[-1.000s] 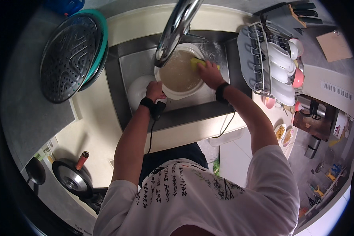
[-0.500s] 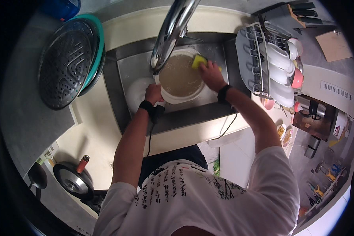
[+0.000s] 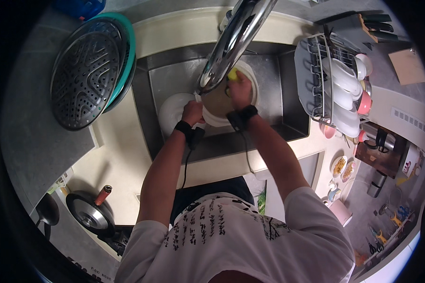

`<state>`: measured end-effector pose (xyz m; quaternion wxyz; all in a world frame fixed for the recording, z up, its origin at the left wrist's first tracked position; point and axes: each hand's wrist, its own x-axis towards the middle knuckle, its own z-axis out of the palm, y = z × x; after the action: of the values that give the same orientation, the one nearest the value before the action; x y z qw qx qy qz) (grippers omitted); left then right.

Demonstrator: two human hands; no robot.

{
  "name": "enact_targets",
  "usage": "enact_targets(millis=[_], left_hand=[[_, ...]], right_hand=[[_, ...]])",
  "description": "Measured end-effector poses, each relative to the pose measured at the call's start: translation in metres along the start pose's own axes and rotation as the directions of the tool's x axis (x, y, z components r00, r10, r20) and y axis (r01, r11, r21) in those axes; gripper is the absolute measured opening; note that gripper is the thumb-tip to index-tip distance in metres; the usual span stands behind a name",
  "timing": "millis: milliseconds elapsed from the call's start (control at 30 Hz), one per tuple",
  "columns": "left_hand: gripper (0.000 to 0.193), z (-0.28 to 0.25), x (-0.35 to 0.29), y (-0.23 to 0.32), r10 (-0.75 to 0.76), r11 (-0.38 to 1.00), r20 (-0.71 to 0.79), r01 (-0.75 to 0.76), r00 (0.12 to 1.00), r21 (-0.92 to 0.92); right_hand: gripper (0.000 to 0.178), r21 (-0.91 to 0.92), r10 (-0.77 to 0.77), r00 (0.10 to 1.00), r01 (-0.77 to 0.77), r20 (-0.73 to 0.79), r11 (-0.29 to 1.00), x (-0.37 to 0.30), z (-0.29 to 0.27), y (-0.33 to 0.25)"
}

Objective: The person mops the floor with a pink-handled mop, then moves to the kitchen sink to wash chopsticks and a white bowl using a sponge and running water.

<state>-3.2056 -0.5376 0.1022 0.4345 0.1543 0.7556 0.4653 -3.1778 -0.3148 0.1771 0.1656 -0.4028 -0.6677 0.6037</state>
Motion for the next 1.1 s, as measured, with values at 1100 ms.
enact_targets(millis=[1100], left_hand=[[0.036,-0.012,-0.021,0.072,-0.39,0.821,0.087,0.389,0.917,-0.418]], right_hand=[[0.031,-0.304,-0.233,0.798,0.456,0.555,0.837,0.021,-0.06,-0.169]])
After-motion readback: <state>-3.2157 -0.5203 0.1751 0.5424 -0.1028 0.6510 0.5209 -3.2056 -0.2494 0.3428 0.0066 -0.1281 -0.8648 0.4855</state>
